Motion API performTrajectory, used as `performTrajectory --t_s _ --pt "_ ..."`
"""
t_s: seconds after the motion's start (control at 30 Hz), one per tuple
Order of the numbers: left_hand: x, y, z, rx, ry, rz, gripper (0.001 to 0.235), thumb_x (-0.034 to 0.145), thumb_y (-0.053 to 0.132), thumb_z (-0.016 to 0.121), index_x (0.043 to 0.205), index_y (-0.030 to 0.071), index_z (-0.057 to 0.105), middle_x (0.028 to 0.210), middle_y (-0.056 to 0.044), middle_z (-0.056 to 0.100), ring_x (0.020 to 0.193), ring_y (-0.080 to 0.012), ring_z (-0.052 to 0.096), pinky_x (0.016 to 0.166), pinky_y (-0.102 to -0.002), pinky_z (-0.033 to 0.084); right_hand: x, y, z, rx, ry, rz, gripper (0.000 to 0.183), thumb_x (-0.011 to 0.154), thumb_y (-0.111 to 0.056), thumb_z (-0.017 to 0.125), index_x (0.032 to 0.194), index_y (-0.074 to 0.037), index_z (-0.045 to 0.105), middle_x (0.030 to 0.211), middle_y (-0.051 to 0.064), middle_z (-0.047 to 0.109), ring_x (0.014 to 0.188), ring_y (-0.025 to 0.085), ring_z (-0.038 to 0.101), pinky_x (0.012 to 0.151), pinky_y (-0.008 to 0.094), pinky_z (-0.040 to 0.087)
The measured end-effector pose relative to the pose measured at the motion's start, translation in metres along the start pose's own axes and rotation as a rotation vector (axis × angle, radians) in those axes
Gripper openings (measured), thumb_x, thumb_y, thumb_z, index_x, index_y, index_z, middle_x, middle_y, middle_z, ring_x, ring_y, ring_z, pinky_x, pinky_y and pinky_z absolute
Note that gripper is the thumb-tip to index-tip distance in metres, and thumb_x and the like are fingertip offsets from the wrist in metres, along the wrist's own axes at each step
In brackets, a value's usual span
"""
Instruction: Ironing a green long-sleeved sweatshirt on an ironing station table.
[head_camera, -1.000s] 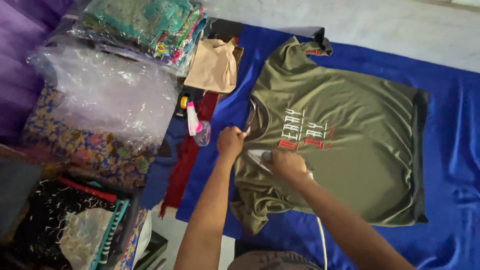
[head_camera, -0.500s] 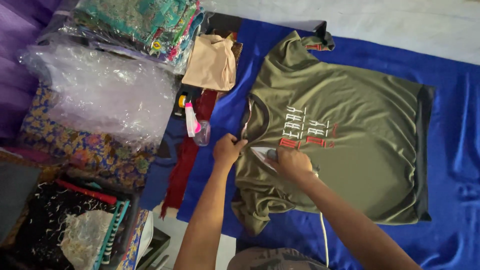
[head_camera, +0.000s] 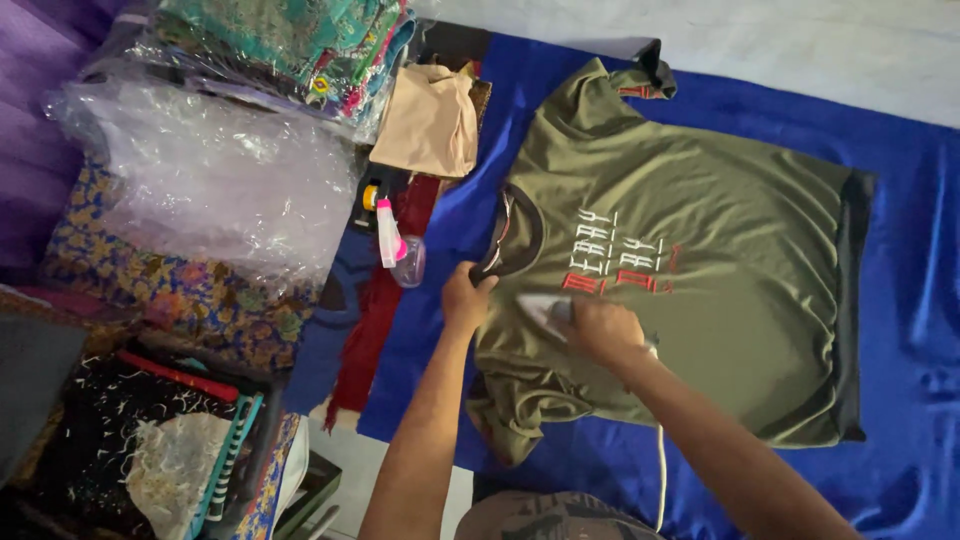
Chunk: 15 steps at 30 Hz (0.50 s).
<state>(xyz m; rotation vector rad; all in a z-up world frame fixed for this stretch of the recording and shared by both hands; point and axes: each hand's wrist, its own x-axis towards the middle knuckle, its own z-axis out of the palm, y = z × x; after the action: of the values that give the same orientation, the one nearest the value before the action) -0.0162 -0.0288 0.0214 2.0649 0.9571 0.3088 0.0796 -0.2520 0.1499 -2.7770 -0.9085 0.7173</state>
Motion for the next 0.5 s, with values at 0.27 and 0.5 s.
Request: performTrajectory --t_s 0.27,0.5 --pt "-0.011 0.014 -0.006 0.156 0.165 0.074 0.048 0.083 0.037 0.081 0.116 0.006 0.064 0.106 -0.02 0.068 0.097 -0.0439 0.065 0.079 -0.053 0.052 0.004 0.003 0.003 0.022 0.1 -0.092 0.058 0.088 -0.066 0.062 0.1 -0.01 0.071 0.086 0.022 0.075 0.079 0.043 0.073 0.072 0.055 0.058" --pt "-0.016 -0.061 0.003 0.203 0.009 0.048 0.062 0.072 0.052 0.086 0.1 -0.001 0.07 0.098 -0.024 0.073 0.096 -0.0426 0.069 0.08 -0.05 0.055 0.004 -0.003 0.0 -0.058 0.04 -0.126 0.057 0.087 -0.065 0.062 0.103 -0.01 0.068 0.084 0.02 0.074 0.077 0.043 0.073 0.067 0.056 0.058"
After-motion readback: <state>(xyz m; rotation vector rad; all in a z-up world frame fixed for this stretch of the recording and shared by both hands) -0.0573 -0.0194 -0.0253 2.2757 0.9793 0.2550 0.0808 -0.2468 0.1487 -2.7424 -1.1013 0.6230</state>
